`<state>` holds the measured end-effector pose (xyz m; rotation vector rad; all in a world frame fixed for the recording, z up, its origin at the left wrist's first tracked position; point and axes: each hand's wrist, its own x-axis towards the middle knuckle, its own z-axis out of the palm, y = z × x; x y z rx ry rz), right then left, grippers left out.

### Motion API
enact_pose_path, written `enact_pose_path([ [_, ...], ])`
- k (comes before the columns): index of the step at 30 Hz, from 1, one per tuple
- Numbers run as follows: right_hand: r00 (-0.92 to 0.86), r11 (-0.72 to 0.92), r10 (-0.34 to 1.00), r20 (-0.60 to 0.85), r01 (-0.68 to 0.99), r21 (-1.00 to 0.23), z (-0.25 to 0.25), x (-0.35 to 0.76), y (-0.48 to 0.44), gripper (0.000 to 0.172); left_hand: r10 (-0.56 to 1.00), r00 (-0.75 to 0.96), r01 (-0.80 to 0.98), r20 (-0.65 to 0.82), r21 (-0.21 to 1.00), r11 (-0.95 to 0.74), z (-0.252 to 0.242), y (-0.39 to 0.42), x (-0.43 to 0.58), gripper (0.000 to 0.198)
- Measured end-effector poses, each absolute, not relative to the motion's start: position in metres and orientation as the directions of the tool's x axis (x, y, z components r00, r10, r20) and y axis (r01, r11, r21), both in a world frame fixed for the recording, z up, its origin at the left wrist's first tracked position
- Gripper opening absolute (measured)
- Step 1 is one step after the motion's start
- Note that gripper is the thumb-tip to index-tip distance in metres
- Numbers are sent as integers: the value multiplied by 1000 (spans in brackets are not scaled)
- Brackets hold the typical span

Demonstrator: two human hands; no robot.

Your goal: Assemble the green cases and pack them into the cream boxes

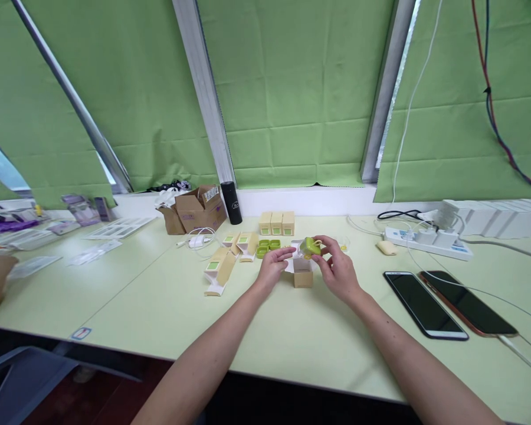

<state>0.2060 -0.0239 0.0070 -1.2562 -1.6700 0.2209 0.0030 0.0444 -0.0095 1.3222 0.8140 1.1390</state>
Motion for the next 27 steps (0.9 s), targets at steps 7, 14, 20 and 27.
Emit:
enact_pose_path([
  [7, -54, 404, 831, 553, 743, -533, 9, 208, -26, 42, 931, 325, -173, 166, 978, -114, -12, 44, 2, 54],
  [14, -179, 436, 828, 532, 801, -409, 8, 206, -28, 38, 934, 314, -172, 171, 978, -121, -9, 44, 2, 53],
  [20, -194, 447, 821, 537, 803, -394, 7, 206, -29, 33, 941, 300, -164, 156, 980, -111, -9, 43, 2, 54],
  [27, -233, 477, 825, 515, 775, -413, 8, 204, -32, 25, 937, 305, -158, 169, 980, -125, -12, 45, 2, 53],
])
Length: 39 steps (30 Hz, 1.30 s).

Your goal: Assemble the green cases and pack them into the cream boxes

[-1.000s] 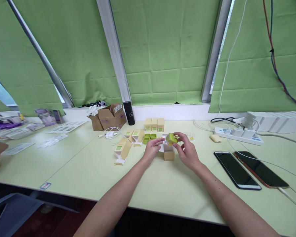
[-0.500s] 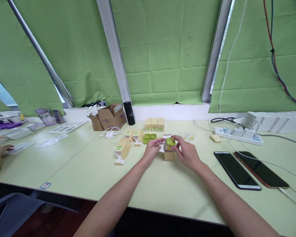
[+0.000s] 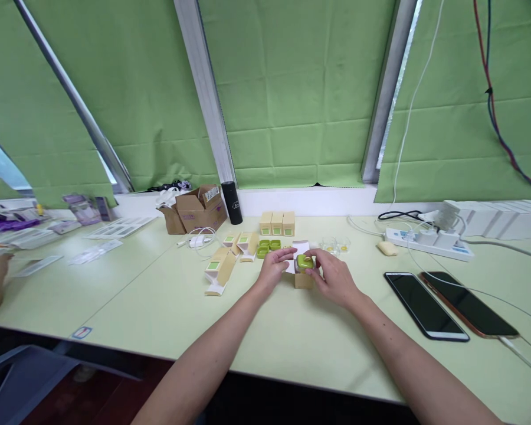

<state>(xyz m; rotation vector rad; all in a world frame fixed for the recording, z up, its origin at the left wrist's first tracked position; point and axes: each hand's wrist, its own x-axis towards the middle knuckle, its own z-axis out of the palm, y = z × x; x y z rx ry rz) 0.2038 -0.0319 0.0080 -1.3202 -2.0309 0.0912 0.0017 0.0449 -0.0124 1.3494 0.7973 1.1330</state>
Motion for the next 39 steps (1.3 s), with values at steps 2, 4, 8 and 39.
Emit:
enact_pose_path([
  [2, -230, 474, 828, 511, 773, -421, 8, 203, -33, 23, 937, 305, -165, 173, 978, -127, -12, 44, 2, 52],
  [4, -224, 466, 832, 508, 778, -421, 6, 201, -33, 21, 941, 296, -170, 166, 978, -119, -11, 43, 3, 52],
  [8, -221, 460, 830, 512, 790, -405, 2, 199, -30, 18, 945, 288, -174, 155, 979, -108, -11, 42, 4, 52],
  [39, 32, 398, 893, 449, 409, -821, -11, 190, -13, 13, 944, 289, -143, 162, 982, -125, -13, 42, 5, 52],
])
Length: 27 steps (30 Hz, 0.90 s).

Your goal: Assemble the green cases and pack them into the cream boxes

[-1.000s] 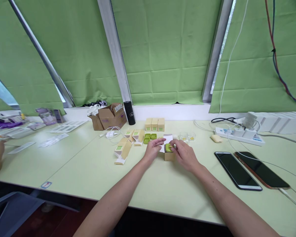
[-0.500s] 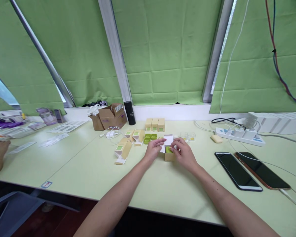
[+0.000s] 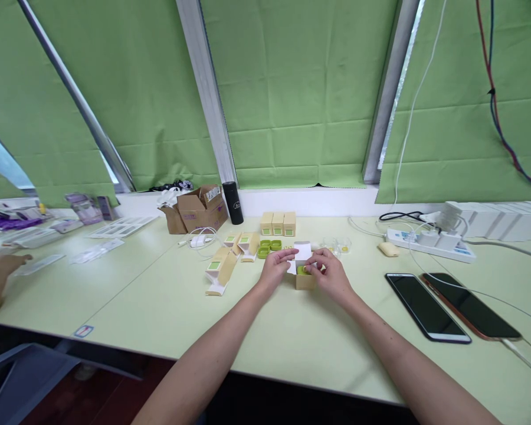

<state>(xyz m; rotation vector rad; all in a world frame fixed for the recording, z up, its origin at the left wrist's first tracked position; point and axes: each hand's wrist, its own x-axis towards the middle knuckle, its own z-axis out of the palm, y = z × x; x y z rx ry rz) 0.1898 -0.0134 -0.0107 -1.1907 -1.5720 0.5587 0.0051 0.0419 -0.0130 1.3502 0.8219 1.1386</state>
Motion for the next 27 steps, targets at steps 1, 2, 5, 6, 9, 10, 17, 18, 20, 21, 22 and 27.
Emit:
enact_pose_path([
  [1, 29, 399, 893, 449, 411, -820, -11, 190, -13, 14, 945, 285, -141, 158, 982, -122, -13, 42, 5, 52],
  [2, 25, 400, 893, 449, 413, -818, -11, 190, -13, 14, 947, 282, -140, 155, 983, -119, -13, 42, 5, 52],
  [5, 16, 404, 892, 452, 420, -812, -11, 191, -13, 15, 947, 281, -146, 155, 982, -117, -12, 41, 6, 51],
  [6, 15, 406, 891, 455, 423, -810, -11, 191, -13, 15, 948, 278, -149, 155, 982, -117, -11, 41, 6, 50],
  [9, 31, 414, 881, 472, 435, -800, -10, 193, -13, 16, 952, 270, -154, 147, 982, -108, -10, 40, 6, 49],
  [10, 44, 416, 875, 481, 439, -796, -10, 194, -13, 16, 953, 268, -155, 139, 983, -100, -9, 39, 6, 50],
  [17, 162, 388, 856, 491, 427, -817, -16, 202, -8, 28, 968, 236, -183, 89, 982, -46, 2, 32, 9, 47],
  [18, 171, 386, 856, 488, 418, -822, -17, 203, -7, 30, 968, 233, -186, 88, 982, -44, 4, 31, 9, 46],
  [20, 187, 379, 858, 478, 396, -836, -18, 204, -5, 33, 968, 234, -193, 86, 980, -40, 5, 30, 9, 43],
  [21, 195, 373, 861, 469, 384, -845, -18, 205, -5, 35, 968, 237, -195, 85, 980, -39, 5, 31, 9, 44],
  [22, 204, 365, 865, 458, 371, -854, -19, 205, -4, 37, 967, 241, -194, 86, 980, -38, 4, 31, 9, 44],
  [27, 239, 300, 895, 375, 298, -906, -22, 205, -1, 44, 963, 250, -161, 97, 985, -57, -5, 38, 8, 52],
])
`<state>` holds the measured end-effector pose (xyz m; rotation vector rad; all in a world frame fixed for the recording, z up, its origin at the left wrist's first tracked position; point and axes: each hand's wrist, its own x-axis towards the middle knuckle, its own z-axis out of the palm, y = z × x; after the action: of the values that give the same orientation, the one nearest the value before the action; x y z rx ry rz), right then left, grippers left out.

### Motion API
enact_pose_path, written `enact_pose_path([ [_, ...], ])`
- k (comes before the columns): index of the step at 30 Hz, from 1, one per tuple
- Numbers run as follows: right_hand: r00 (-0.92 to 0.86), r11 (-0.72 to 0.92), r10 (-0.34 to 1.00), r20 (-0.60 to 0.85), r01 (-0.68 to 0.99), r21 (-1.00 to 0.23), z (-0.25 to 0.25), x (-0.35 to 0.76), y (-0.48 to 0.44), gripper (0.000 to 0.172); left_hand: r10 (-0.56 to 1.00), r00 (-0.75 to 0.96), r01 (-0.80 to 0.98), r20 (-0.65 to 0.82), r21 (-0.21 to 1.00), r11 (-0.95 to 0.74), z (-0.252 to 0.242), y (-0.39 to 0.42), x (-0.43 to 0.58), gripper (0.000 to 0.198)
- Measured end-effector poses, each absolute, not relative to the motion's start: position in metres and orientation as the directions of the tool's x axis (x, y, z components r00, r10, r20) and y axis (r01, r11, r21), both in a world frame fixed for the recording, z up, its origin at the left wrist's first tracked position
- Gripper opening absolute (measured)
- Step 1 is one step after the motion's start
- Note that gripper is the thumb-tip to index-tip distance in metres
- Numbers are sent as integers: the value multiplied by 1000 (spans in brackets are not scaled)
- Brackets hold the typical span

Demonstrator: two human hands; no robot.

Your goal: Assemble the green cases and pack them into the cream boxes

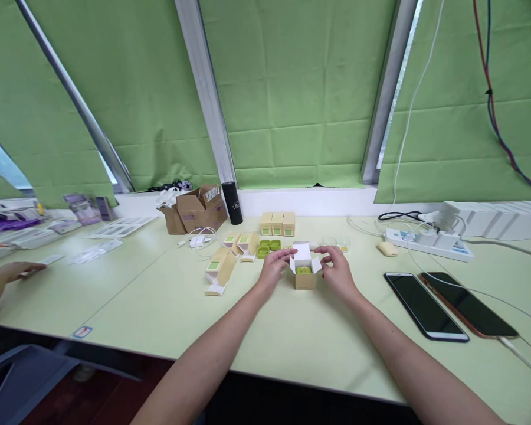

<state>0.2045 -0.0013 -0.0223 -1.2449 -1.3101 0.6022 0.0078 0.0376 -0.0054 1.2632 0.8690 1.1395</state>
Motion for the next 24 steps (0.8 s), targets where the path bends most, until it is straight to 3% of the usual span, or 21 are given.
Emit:
enact_pose_path([
  [7, 241, 211, 939, 247, 165, -964, -28, 203, 3, 49, 943, 291, -182, 160, 977, -110, -7, 33, 10, 46],
  [15, 259, 172, 948, 183, 65, -983, -19, 198, -1, 51, 926, 298, -155, 232, 969, -193, -4, 26, 10, 37],
  [24, 266, 148, 953, 146, 15, -989, -8, 196, -7, 51, 913, 339, -57, 226, 974, -220, -8, 21, 14, 41],
])
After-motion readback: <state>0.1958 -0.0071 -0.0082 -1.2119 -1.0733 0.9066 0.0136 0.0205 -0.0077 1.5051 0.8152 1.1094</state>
